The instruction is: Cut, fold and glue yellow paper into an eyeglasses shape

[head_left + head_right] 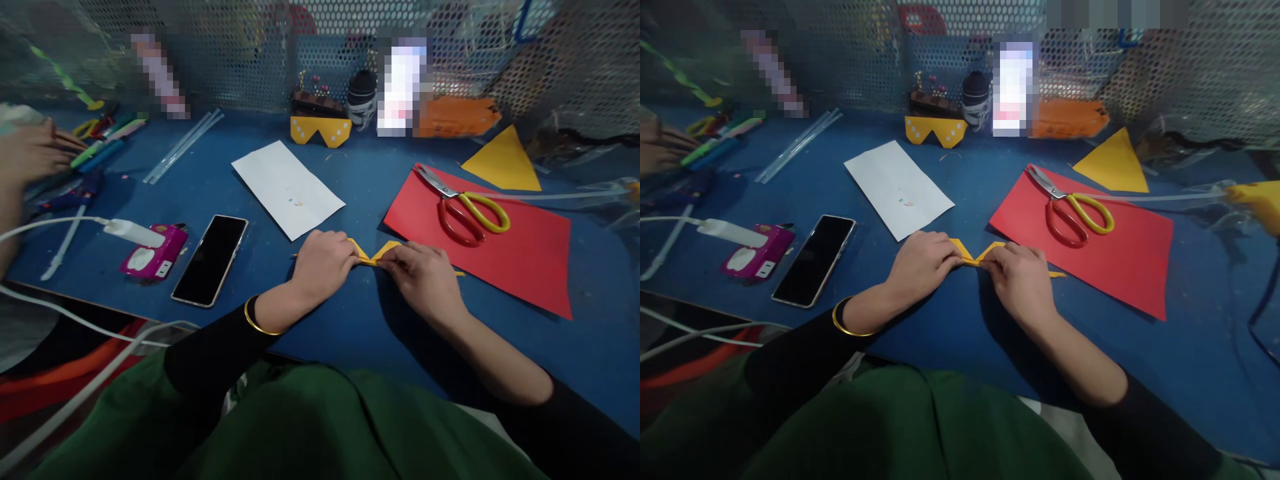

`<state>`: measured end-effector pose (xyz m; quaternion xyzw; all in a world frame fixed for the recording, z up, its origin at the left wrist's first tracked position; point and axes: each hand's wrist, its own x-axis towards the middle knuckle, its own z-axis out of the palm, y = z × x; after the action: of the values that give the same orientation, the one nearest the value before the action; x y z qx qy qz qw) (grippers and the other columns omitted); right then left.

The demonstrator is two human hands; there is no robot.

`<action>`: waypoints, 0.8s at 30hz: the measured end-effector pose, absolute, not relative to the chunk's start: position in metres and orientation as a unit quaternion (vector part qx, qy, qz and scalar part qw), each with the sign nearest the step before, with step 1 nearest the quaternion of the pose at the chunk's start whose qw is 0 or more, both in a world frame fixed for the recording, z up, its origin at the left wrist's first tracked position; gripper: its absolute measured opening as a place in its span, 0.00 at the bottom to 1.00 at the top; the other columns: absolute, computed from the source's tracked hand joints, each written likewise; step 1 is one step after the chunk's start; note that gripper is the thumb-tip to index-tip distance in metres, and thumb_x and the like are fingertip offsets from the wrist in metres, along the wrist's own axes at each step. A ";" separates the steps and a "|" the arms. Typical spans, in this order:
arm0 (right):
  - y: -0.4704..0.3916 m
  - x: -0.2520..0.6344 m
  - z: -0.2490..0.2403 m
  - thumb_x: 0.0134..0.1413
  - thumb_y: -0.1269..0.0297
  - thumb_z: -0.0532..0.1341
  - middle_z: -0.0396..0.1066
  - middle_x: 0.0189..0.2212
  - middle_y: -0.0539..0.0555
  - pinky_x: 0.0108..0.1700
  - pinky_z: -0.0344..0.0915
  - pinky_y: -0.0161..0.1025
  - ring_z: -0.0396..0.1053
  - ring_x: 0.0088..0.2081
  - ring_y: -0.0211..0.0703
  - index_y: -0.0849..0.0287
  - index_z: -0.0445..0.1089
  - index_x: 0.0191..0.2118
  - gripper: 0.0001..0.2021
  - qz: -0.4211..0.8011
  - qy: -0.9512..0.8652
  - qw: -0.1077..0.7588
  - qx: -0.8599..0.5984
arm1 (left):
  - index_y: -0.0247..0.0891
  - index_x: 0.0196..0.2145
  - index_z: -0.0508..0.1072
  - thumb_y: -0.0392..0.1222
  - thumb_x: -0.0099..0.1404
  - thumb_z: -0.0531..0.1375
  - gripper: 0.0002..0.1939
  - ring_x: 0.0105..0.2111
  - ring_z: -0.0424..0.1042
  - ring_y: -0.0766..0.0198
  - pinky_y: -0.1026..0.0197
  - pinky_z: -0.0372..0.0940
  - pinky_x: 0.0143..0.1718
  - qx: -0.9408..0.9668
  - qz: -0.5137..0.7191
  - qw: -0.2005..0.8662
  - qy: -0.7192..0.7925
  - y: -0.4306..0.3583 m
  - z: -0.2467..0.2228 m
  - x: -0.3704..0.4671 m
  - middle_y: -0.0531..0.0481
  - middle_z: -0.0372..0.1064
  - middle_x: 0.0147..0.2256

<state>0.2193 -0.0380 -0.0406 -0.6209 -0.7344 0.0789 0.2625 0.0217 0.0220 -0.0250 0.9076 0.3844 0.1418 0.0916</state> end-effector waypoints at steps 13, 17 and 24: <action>-0.049 0.215 -0.037 0.64 0.69 0.56 0.70 0.27 0.52 0.40 0.57 0.41 0.66 0.32 0.42 0.57 0.74 0.31 0.11 -0.058 -0.799 0.193 -0.566 | 0.38 0.32 0.76 0.41 0.69 0.62 0.08 0.35 0.70 0.62 0.60 0.60 0.34 0.910 0.181 0.117 0.355 0.019 -0.030 0.014 0.51 0.74 0.33; -0.063 0.210 -0.030 0.63 0.73 0.55 0.73 0.30 0.55 0.46 0.60 0.43 0.67 0.34 0.45 0.61 0.75 0.40 0.11 -0.124 -0.830 0.123 -0.530 | 0.37 0.37 0.77 0.38 0.72 0.56 0.09 0.36 0.69 0.60 0.58 0.60 0.34 0.938 0.165 0.040 0.302 0.010 -0.028 0.012 0.49 0.73 0.34; -0.080 0.207 -0.029 0.60 0.77 0.54 0.75 0.44 0.63 0.47 0.69 0.46 0.71 0.44 0.51 0.67 0.71 0.53 0.17 -0.085 -0.835 0.118 -0.531 | 0.33 0.39 0.76 0.31 0.72 0.52 0.12 0.34 0.69 0.59 0.58 0.62 0.33 0.960 0.136 -0.038 0.240 0.005 -0.027 0.013 0.46 0.72 0.34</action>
<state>0.2067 -0.0798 -0.0289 -0.5314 -0.8345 -0.0846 0.1183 0.0129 0.0045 -0.0267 0.9603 0.2403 0.1361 -0.0382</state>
